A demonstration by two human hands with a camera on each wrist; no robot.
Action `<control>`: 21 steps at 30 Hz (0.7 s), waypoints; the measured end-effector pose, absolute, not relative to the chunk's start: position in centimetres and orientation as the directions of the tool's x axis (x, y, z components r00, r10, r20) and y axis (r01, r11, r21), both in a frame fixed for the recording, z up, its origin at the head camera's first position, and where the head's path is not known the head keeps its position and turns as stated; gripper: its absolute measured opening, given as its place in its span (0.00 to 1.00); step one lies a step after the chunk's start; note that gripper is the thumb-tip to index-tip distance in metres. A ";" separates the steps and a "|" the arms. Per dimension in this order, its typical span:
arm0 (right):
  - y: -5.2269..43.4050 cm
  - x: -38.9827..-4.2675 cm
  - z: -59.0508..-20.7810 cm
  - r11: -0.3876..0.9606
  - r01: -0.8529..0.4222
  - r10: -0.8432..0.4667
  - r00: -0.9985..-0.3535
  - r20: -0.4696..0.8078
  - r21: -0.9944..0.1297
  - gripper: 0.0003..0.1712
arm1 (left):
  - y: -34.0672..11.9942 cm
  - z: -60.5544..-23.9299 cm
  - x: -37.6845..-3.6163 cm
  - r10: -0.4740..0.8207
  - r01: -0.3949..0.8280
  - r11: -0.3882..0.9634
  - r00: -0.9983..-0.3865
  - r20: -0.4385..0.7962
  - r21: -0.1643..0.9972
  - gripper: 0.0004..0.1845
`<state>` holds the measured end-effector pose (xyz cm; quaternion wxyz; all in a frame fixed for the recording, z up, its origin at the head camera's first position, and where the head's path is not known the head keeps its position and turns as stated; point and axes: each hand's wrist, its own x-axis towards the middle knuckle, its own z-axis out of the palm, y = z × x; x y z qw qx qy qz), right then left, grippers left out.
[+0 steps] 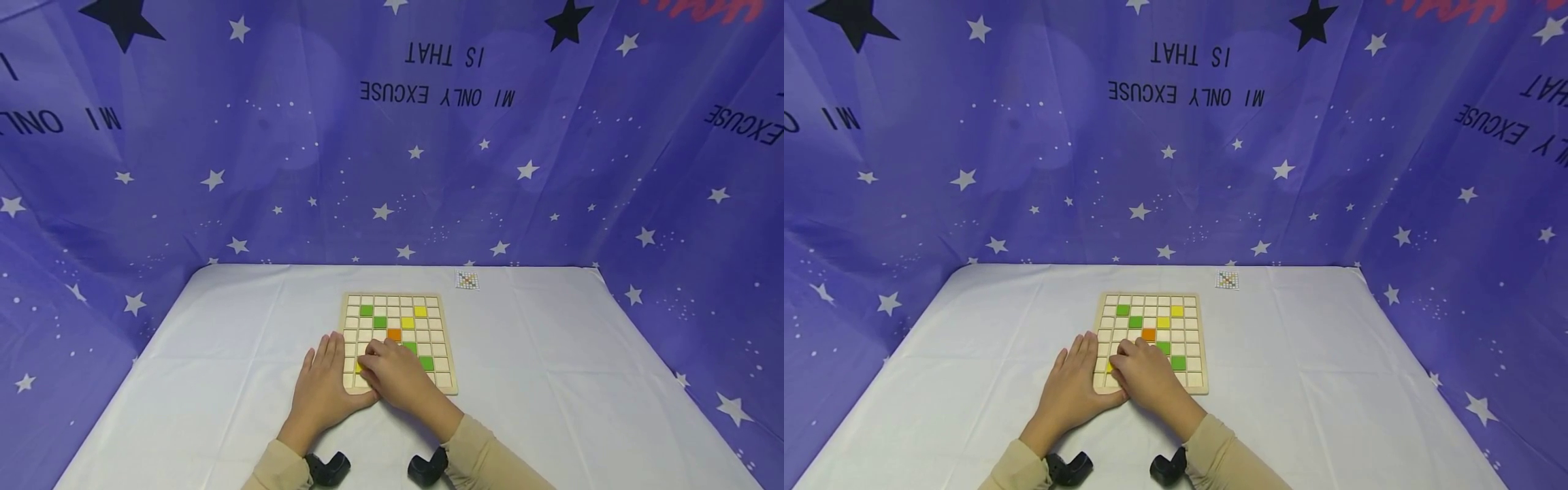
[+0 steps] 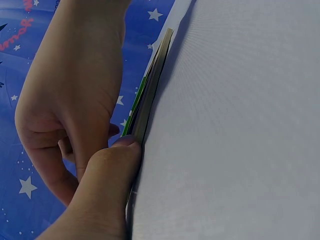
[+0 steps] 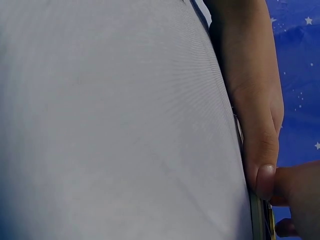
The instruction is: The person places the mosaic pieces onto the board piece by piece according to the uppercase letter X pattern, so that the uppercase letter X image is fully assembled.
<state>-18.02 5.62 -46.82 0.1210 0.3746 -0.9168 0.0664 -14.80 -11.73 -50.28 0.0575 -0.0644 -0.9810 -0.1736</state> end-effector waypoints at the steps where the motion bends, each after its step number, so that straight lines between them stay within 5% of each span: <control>1: 5.6 -18.0 -46.8 0.710 -0.703 -0.670 -0.690 0.274 -0.032 0.10 | -11.7 -50.3 -14.8 0.106 0.147 0.931 -0.985 0.138 0.333 0.72; 21: 5.2 -18.8 -46.2 0.729 -0.654 -0.604 -0.754 0.259 -0.204 0.09 | -11.7 -50.7 -14.9 0.105 0.158 0.929 -0.980 0.172 0.334 0.74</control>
